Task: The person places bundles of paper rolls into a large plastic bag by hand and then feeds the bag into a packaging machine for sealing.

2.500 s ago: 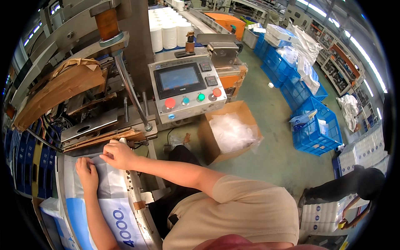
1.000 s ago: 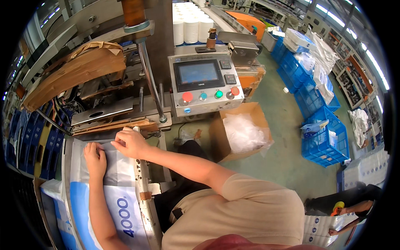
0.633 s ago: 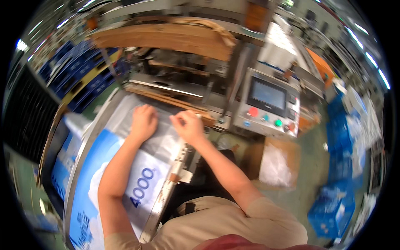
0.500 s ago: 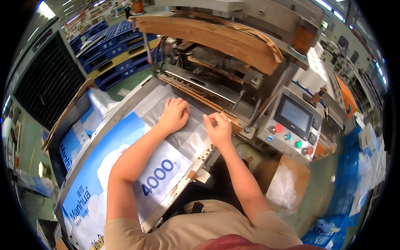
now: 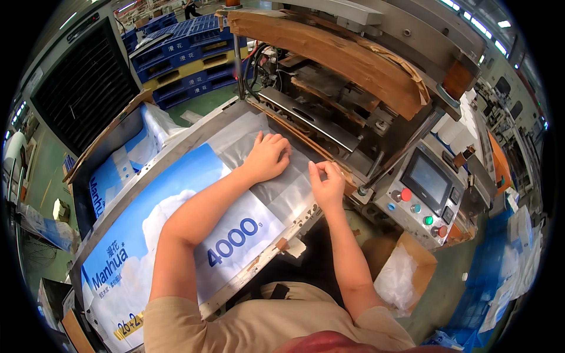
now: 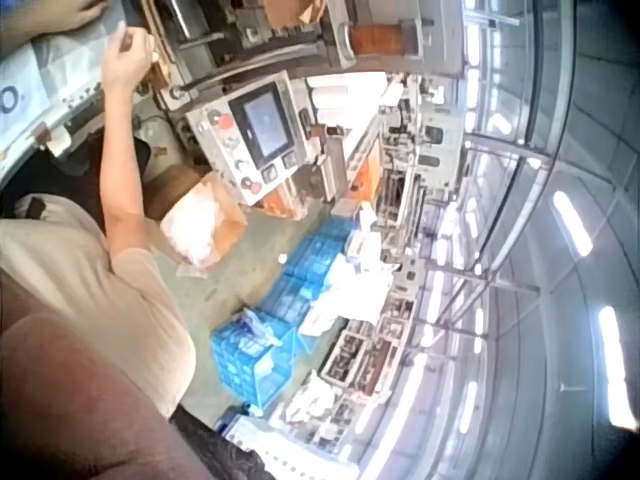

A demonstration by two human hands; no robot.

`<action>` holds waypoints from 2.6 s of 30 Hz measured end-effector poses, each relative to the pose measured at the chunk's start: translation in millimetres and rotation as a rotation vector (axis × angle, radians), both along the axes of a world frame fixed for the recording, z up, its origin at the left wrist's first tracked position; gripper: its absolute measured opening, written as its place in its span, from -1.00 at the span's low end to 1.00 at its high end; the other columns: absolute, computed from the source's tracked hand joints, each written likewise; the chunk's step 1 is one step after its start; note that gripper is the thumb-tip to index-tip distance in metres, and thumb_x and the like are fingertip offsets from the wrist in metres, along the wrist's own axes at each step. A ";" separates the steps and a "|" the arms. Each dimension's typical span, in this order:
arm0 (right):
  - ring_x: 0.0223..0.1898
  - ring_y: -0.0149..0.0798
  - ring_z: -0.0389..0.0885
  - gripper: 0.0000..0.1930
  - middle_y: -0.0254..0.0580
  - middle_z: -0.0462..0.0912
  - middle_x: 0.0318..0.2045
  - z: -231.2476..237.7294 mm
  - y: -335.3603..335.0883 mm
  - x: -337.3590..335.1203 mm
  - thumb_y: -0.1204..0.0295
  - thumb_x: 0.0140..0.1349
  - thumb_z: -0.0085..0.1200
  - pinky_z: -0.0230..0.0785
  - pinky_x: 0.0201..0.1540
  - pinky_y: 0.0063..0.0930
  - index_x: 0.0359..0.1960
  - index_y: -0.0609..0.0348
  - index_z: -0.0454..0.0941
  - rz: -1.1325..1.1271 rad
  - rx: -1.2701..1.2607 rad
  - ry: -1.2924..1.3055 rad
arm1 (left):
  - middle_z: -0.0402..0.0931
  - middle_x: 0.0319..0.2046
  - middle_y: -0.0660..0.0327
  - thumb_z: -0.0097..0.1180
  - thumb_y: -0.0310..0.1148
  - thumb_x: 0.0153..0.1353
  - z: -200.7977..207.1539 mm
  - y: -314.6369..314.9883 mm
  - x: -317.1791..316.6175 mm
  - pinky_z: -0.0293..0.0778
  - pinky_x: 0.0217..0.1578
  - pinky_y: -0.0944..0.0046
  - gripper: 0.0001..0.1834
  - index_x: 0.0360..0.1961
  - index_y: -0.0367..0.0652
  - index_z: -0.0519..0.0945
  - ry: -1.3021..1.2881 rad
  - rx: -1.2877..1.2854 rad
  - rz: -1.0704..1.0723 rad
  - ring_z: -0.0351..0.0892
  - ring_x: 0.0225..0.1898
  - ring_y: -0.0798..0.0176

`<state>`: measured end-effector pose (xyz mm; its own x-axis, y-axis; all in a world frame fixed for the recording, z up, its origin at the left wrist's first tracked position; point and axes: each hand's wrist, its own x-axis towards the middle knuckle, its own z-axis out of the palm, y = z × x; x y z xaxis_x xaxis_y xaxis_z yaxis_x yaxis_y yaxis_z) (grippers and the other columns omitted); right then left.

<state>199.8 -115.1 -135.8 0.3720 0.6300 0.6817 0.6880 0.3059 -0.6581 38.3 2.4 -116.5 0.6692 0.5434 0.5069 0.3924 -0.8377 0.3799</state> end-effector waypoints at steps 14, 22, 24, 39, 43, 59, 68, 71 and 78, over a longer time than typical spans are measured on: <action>-0.49 -0.22 0.45 -0.79 -0.28 0.50 -0.62 0.8 0.0 0.5 0.38 0.18 0.23 0.30 -0.40 -0.35 -0.54 0.17 0.50 0.007 0.031 -0.024 | 0.49 -0.28 0.19 -0.10 -0.47 0.26 -1.2 -0.3 1.3 0.06 0.24 -0.37 -0.90 -0.27 -0.10 0.48 0.019 -0.021 0.031 0.45 -0.04 0.04; -0.49 -0.21 0.46 -0.75 -0.27 0.51 -0.63 6.4 -3.0 4.9 0.34 0.13 0.28 0.31 -0.41 -0.35 -0.57 0.16 0.48 0.007 -0.078 0.034 | 0.50 -0.32 0.22 -0.07 -0.44 0.27 -3.2 2.8 13.9 0.01 0.26 -0.32 -0.91 -0.24 -0.08 0.47 -0.034 -0.022 0.038 0.47 -0.10 0.07; -0.49 -0.19 0.47 -0.74 -0.27 0.50 -0.63 7.9 -3.3 5.6 0.32 0.11 0.29 0.31 -0.40 -0.34 -0.57 0.15 0.48 0.005 -0.116 0.026 | 0.53 -0.32 0.24 0.01 -0.41 0.20 -3.4 0.5 9.1 0.06 0.22 -0.39 -0.90 -0.24 -0.08 0.47 0.008 0.080 0.043 0.49 -0.10 0.08; -0.25 -0.38 0.51 -0.73 -0.31 0.60 -0.45 34.4 -39.4 48.3 0.27 0.28 0.16 0.33 -0.12 -0.44 -0.51 0.17 0.53 0.600 -0.248 0.278 | 0.36 0.23 0.11 0.39 -0.22 -0.01 162.4 162.1 -92.1 -0.02 0.32 0.03 -0.72 -0.60 -0.10 0.54 0.419 -0.408 0.063 0.16 0.34 0.07; -0.13 -0.37 0.52 -0.74 -0.33 0.63 -0.41 31.9 -32.6 58.6 0.34 0.35 0.07 0.32 0.02 -0.39 -0.50 0.19 0.53 0.548 -0.018 0.344 | 0.48 0.06 0.25 0.29 -0.36 0.06 179.7 152.6 -68.7 0.20 0.19 0.25 -0.75 -0.60 -0.01 0.43 -0.233 -0.894 -0.240 0.35 0.17 0.26; -0.58 -0.53 0.30 -0.53 -0.45 0.41 -0.67 38.2 54.6 119.9 0.06 0.36 0.02 0.13 -0.47 -0.61 -0.62 0.11 0.40 0.080 -0.039 0.755 | 0.51 -0.20 0.09 -0.12 -0.05 0.38 115.3 288.7 9.6 0.38 -0.13 0.27 -0.53 -0.09 -0.32 0.51 0.310 -0.392 0.129 0.47 -0.22 0.22; -0.42 -0.48 0.38 -0.79 -0.43 0.49 -0.46 40.3 126.4 151.6 0.32 0.39 -0.03 0.26 -0.32 -0.56 -0.30 0.19 0.54 -0.220 0.424 0.836 | 0.42 0.08 0.14 0.01 -0.16 0.32 113.0 310.5 72.0 0.38 0.03 0.07 -0.54 0.19 -0.10 0.39 0.222 -0.239 0.273 0.42 0.06 0.15; -0.30 -0.44 0.42 -0.76 -0.35 0.51 -0.33 40.9 138.1 154.7 0.29 0.41 -0.09 0.28 -0.21 -0.53 -0.19 0.22 0.50 -0.189 0.443 0.802 | 0.46 -0.17 0.14 0.04 -0.19 0.26 75.0 347.1 79.7 0.36 -0.40 0.25 -0.62 0.04 -0.11 0.45 -0.113 -0.005 0.100 0.45 -0.24 0.27; -0.09 -0.39 0.43 -0.64 -0.21 0.49 -0.10 52.2 165.5 180.6 0.20 0.45 -0.22 0.28 -0.03 -0.48 -0.02 0.26 0.42 -0.282 0.500 0.736 | 0.51 -0.27 0.18 0.04 -0.24 0.26 70.1 328.4 89.0 0.41 -0.37 0.26 -0.73 -0.07 -0.12 0.51 0.006 -0.307 0.222 0.50 -0.29 0.29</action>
<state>380.4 50.3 -83.6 0.9126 0.1474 0.3813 0.2422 0.5564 -0.7948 127.4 330.8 -46.4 0.5204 0.8015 0.2945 0.5543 -0.5795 0.5975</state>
